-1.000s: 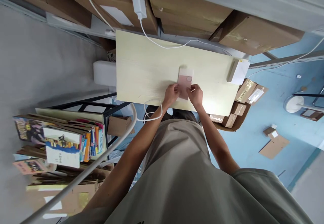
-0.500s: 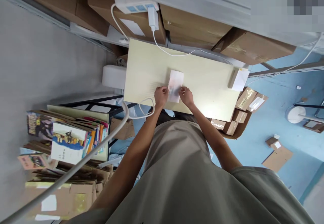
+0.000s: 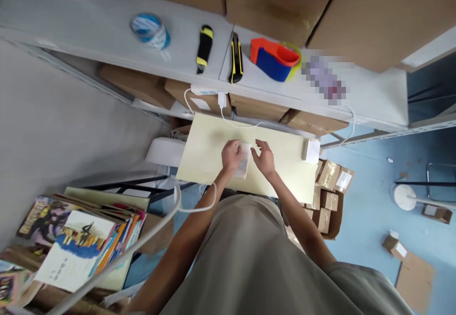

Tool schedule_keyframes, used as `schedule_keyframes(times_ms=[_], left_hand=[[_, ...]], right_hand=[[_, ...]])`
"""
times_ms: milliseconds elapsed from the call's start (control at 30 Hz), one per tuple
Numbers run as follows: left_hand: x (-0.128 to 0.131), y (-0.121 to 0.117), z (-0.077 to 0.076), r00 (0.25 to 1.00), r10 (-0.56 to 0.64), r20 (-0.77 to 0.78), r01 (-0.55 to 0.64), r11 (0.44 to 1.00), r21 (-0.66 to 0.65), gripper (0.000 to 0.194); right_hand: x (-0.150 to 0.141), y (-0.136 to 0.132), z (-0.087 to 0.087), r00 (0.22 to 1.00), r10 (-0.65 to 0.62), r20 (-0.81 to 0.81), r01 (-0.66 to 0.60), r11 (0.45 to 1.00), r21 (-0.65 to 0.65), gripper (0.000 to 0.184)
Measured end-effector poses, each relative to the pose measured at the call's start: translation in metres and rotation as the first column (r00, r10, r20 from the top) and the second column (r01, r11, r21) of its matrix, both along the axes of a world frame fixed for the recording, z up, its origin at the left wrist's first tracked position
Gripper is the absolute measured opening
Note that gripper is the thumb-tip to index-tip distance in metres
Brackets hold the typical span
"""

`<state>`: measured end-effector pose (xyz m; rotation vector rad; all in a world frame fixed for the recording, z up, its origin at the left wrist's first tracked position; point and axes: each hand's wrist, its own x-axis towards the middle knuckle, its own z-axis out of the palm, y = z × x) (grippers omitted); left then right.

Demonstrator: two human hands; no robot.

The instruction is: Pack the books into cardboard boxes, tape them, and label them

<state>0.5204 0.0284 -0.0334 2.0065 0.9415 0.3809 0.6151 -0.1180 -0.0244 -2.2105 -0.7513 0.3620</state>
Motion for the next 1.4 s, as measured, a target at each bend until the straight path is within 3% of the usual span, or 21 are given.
schedule_keyframes(times_ms=[100, 167, 233, 300, 367, 467, 533, 600, 667, 733, 833, 967, 1033, 1133, 1267, 1400], left_hand=[[0.038, 0.01, 0.063, 0.971, -0.014, 0.237, -0.009, 0.996, 0.093, 0.019], [0.056, 0.021, 0.102, 0.945, 0.008, 0.326, -0.058, 0.988, 0.145, 0.018], [0.068, 0.034, 0.13, 0.925, 0.045, 0.377, -0.116, 0.979, 0.166, 0.019], [0.073, 0.044, 0.145, 0.909, 0.084, 0.408, -0.162, 0.974, 0.161, 0.018], [0.073, 0.051, 0.149, 0.897, 0.113, 0.427, -0.186, 0.973, 0.135, 0.016], [0.06, 0.055, 0.133, 0.898, 0.154, 0.411, -0.201, 0.977, 0.074, 0.015], [0.042, 0.055, 0.111, 0.927, 0.178, 0.329, -0.198, 0.98, 0.028, 0.016], [0.016, 0.051, 0.08, 0.971, 0.162, 0.175, -0.164, 0.987, -0.007, 0.017], [-0.015, 0.042, 0.043, 0.993, 0.111, -0.028, -0.112, 0.993, -0.048, 0.019], [-0.047, 0.028, 0.003, 0.973, 0.05, -0.226, -0.075, 0.992, -0.105, 0.021], [-0.08, 0.005, -0.05, 0.92, -0.016, -0.39, -0.057, 0.983, -0.174, 0.028], [-0.092, -0.016, -0.095, 0.913, -0.054, -0.404, -0.036, 0.977, -0.212, 0.038], [-0.09, -0.022, -0.108, 0.92, -0.057, -0.387, -0.031, 0.976, -0.218, 0.041], [-0.088, -0.029, -0.118, 0.939, -0.072, -0.338, 0.001, 0.978, -0.207, 0.042], [-0.09, -0.03, -0.121, 0.943, -0.134, -0.304, 0.073, 0.976, -0.204, 0.041], [-0.086, -0.008, -0.117, 0.937, -0.172, -0.304, 0.098, 0.965, -0.244, 0.032]], right_hand=[[0.038, 0.03, 0.062, 0.976, 0.035, 0.214, -0.068, 0.986, 0.15, 0.038], [0.067, 0.064, 0.099, 0.945, 0.062, 0.323, -0.131, 0.971, 0.199, 0.041], [0.097, 0.109, 0.126, 0.919, 0.087, 0.385, -0.188, 0.954, 0.232, 0.044], [0.122, 0.161, 0.145, 0.921, 0.078, 0.381, -0.174, 0.959, 0.225, 0.045], [0.138, 0.208, 0.159, 0.948, 0.034, 0.315, -0.071, 0.992, 0.107, 0.043], [0.142, 0.253, 0.181, 0.961, -0.009, 0.276, 0.041, 0.993, -0.111, 0.044], [0.135, 0.258, 0.194, 0.957, -0.013, 0.289, 0.08, 0.972, -0.22, 0.045], [0.125, 0.245, 0.201, 0.956, -0.014, 0.292, 0.1, 0.954, -0.282, 0.047], [0.112, 0.216, 0.194, 0.956, -0.021, 0.294, 0.106, 0.955, -0.278, 0.049], [0.094, 0.176, 0.171, 0.943, -0.027, 0.331, 0.094, 0.977, -0.19, 0.047], [0.054, 0.102, 0.109, 0.946, 0.045, 0.321, -0.019, 0.996, -0.084, 0.046], [-0.013, 0.009, 0.019, 0.99, 0.136, 0.031, -0.127, 0.973, -0.193, 0.042], [-0.037, -0.023, -0.015, 0.989, 0.089, -0.115, -0.116, 0.958, -0.262, 0.043], [-0.056, -0.05, -0.043, 0.975, 0.013, -0.222, -0.091, 0.934, -0.347, 0.044], [-0.063, -0.054, -0.052, 0.962, 0.003, -0.273, -0.111, 0.918, -0.38, 0.051], [-0.063, -0.034, -0.052, 0.959, 0.026, -0.282, -0.142, 0.906, -0.399, 0.065]])
